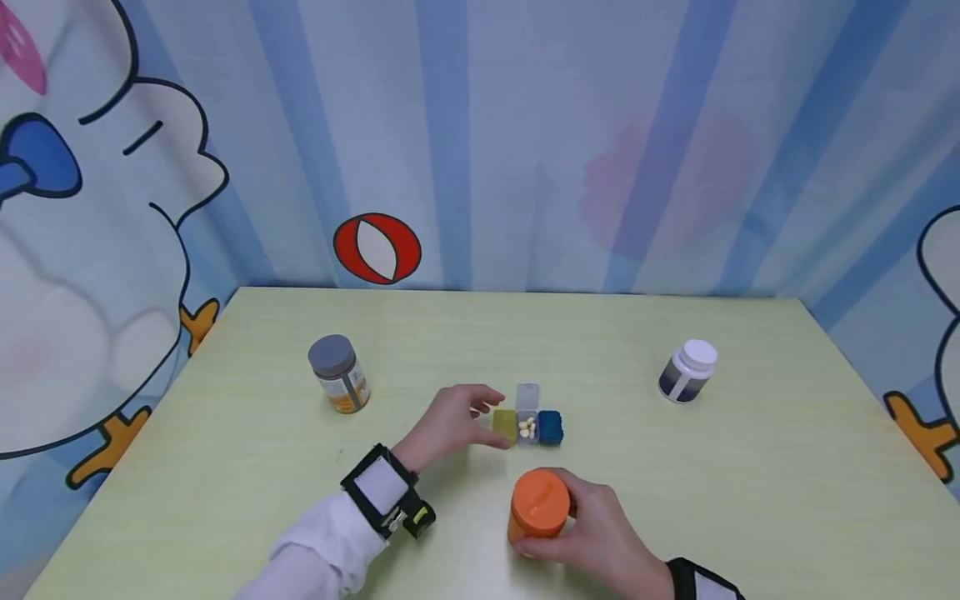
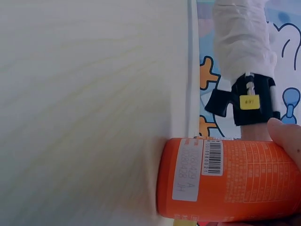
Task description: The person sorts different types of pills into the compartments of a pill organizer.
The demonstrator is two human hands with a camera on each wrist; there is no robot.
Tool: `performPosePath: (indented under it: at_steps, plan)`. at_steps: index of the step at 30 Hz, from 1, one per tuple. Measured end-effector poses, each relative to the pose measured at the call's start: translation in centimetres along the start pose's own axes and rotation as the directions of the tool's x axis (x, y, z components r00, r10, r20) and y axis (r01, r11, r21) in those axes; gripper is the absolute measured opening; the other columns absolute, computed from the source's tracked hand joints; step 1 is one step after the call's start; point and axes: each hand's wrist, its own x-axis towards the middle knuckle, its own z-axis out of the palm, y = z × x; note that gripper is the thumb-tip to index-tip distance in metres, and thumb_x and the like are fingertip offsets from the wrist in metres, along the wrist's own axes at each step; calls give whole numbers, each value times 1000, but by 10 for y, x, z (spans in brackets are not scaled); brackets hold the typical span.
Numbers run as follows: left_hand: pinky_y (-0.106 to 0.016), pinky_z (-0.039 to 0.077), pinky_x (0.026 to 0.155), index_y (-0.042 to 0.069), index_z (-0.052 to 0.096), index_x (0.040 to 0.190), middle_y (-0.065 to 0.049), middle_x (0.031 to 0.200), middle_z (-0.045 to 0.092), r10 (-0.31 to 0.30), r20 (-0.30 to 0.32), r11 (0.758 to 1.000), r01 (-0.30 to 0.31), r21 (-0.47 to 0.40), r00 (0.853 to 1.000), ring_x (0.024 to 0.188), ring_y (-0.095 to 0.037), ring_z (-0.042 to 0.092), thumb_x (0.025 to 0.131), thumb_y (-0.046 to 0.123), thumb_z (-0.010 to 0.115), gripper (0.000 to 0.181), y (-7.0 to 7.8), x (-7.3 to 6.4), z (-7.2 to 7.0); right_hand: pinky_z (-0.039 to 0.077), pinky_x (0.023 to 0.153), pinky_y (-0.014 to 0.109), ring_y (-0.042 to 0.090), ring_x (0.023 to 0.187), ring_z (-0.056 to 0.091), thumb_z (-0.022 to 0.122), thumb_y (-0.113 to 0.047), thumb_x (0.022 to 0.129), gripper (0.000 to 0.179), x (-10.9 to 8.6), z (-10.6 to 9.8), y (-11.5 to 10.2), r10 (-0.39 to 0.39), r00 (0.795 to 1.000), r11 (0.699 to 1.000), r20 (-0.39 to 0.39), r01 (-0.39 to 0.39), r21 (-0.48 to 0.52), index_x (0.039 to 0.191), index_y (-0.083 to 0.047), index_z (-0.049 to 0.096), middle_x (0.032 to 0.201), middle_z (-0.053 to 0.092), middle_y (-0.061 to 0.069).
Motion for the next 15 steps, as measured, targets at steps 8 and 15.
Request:
performPosePath:
  at_steps: [8,15]
  plan:
    - [-29,49,75,3,60,114,-8,110,61,-71,7,997,71,23,997,94,-23,57,65,19,82,56,-7,15,11,50,82,36,20,97,59,83,-30,63,64,1,1,2,-19,1000,1000,20,20,-19,116,-6,55,108,62,2]
    - [-25,47,71,1,64,109,-9,101,64,-33,20,998,32,51,999,83,-17,55,67,16,80,48,-7,19,16,49,82,31,18,95,59,82,-32,64,63,0,0,4,-44,999,998,19,45,-50,114,-7,54,106,62,0]
